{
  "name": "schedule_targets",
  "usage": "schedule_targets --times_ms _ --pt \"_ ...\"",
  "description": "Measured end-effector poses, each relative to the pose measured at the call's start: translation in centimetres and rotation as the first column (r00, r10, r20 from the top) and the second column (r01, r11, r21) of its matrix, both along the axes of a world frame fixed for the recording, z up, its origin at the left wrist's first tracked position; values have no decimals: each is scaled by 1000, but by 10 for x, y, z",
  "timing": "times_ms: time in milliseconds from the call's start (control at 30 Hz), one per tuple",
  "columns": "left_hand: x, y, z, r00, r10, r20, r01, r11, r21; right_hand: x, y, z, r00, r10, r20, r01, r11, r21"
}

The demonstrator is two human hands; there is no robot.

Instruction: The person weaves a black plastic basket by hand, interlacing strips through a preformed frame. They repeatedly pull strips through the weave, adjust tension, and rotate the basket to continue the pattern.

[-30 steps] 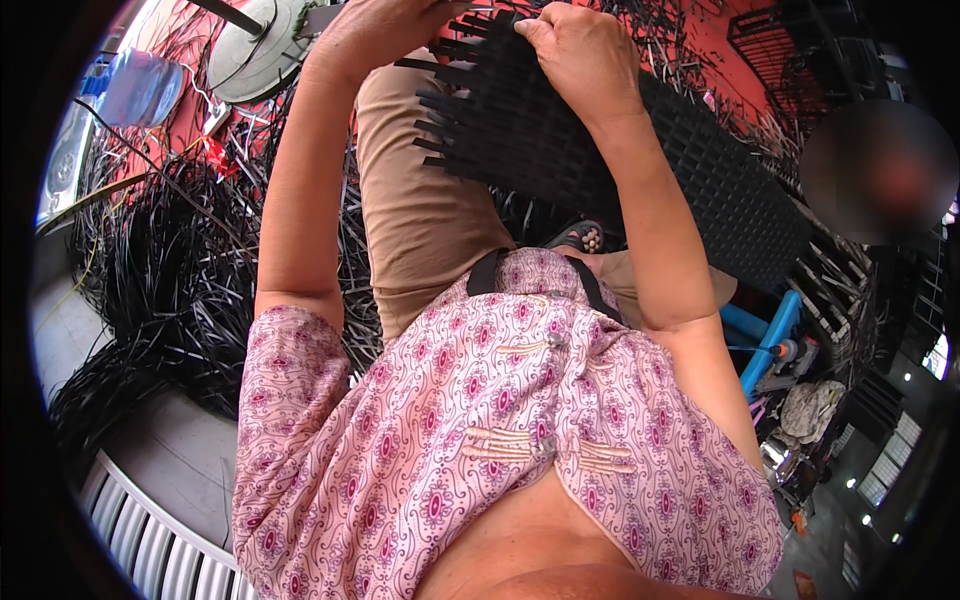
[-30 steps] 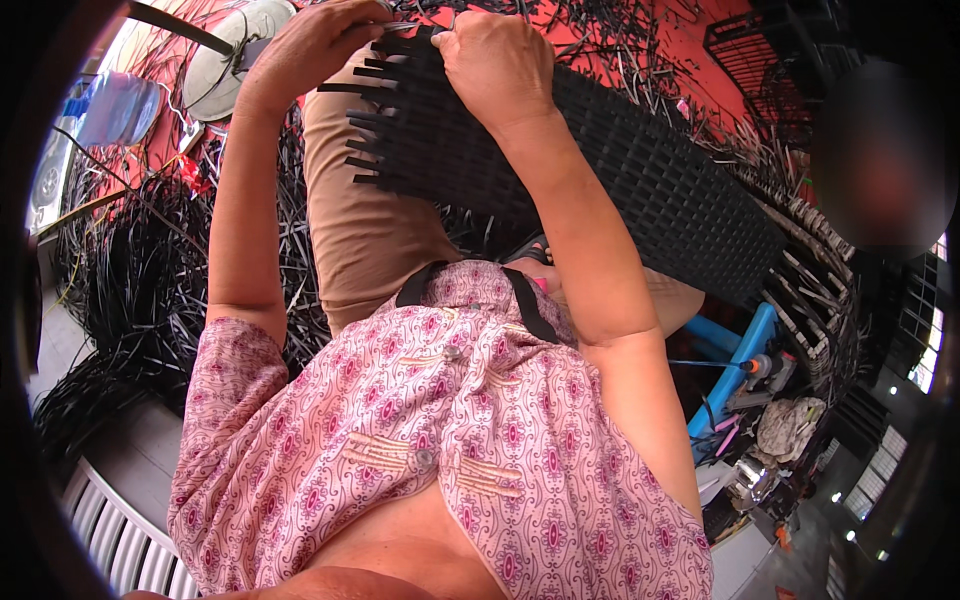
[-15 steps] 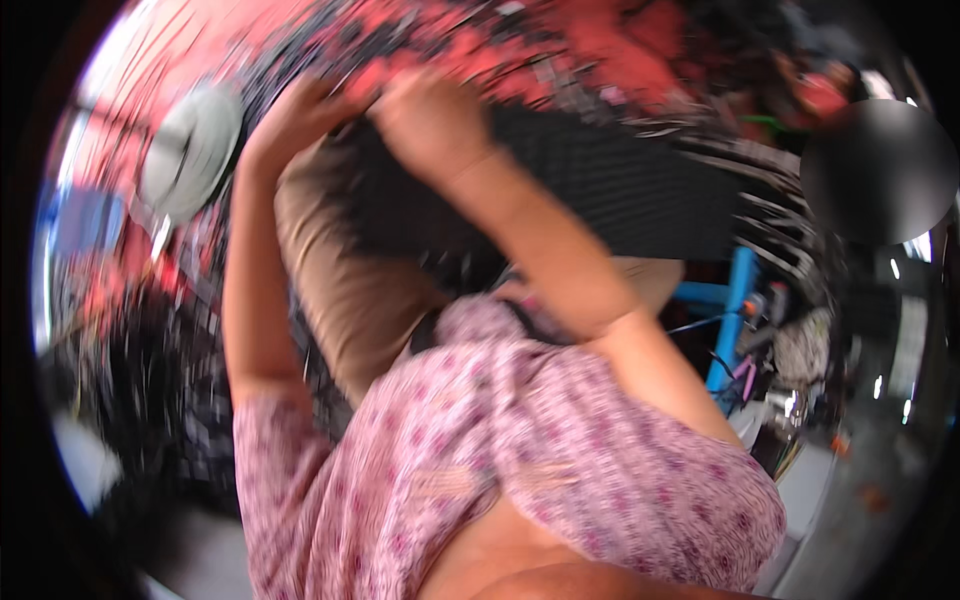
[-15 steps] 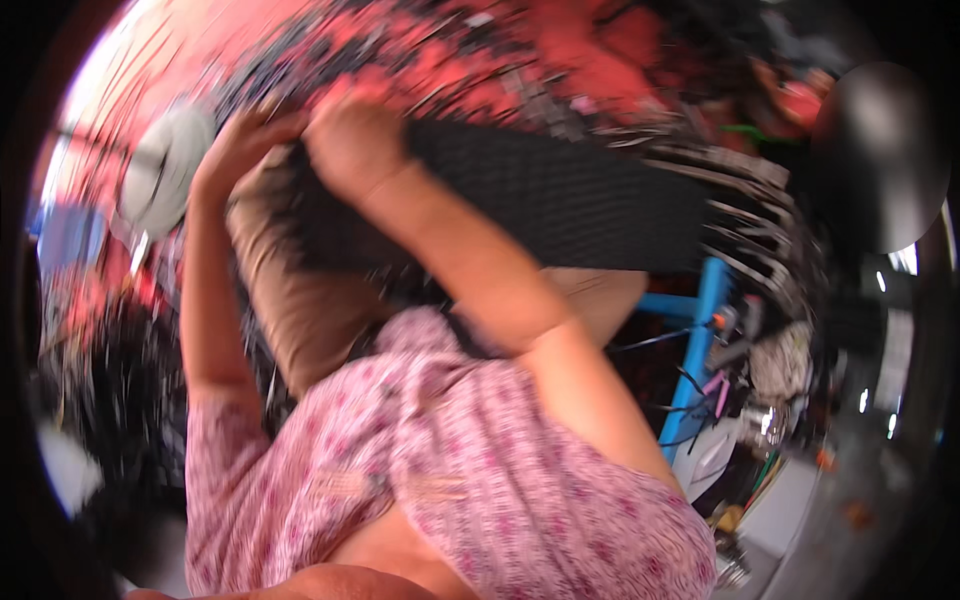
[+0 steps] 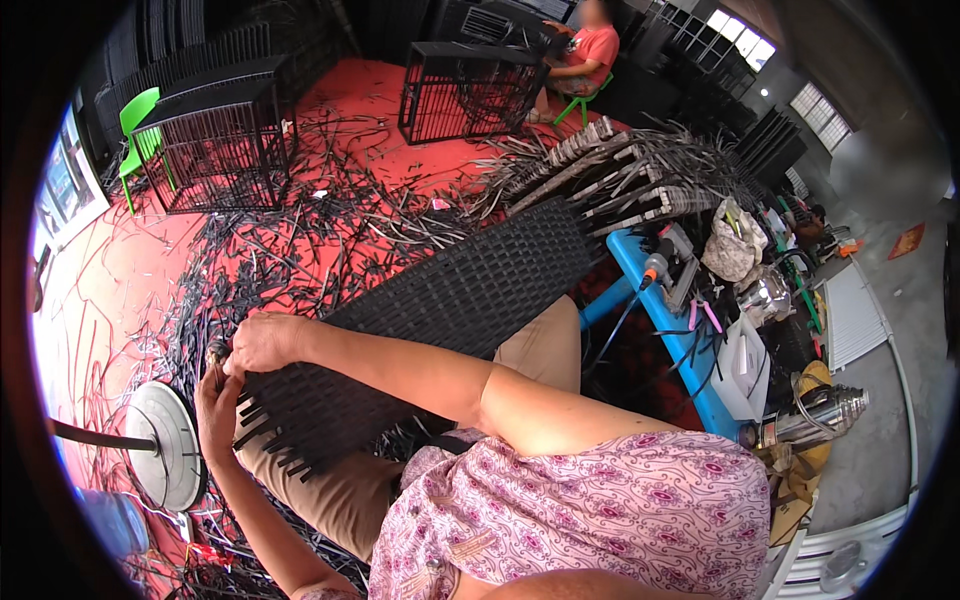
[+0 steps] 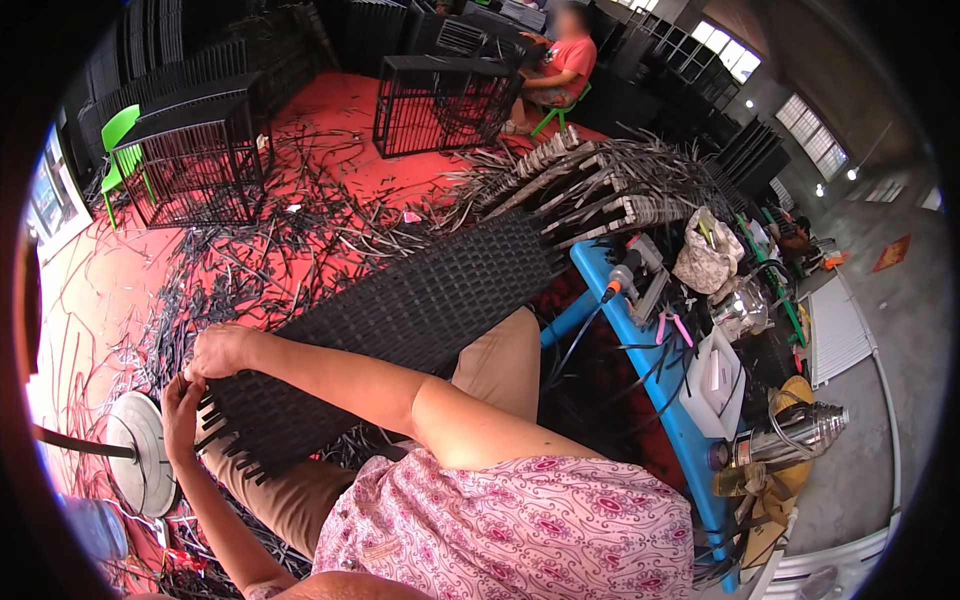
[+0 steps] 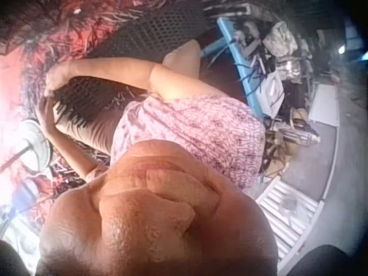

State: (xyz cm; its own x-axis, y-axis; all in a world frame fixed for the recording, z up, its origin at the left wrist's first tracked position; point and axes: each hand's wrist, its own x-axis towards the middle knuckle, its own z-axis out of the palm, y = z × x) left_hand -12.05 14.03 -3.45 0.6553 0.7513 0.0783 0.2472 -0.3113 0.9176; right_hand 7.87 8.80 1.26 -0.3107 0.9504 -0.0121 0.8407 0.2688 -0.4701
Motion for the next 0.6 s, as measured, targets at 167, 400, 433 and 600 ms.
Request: schedule_targets --times_ms 167,400,433,600 --pt "-13 22 -25 973 88 214 -84 996 -28 11 23 -57 911 298 -286 -171 902 396" --pt "-69 52 -66 972 237 3 -235 963 133 2 -27 -19 946 -2 -323 48 990 133" --pt "-76 57 -73 967 249 50 -253 962 101 -11 -35 -3 945 -135 -298 154 987 42" --pt "-115 46 -105 968 238 75 -213 945 -250 -20 -37 -35 997 77 -2 -65 849 524"
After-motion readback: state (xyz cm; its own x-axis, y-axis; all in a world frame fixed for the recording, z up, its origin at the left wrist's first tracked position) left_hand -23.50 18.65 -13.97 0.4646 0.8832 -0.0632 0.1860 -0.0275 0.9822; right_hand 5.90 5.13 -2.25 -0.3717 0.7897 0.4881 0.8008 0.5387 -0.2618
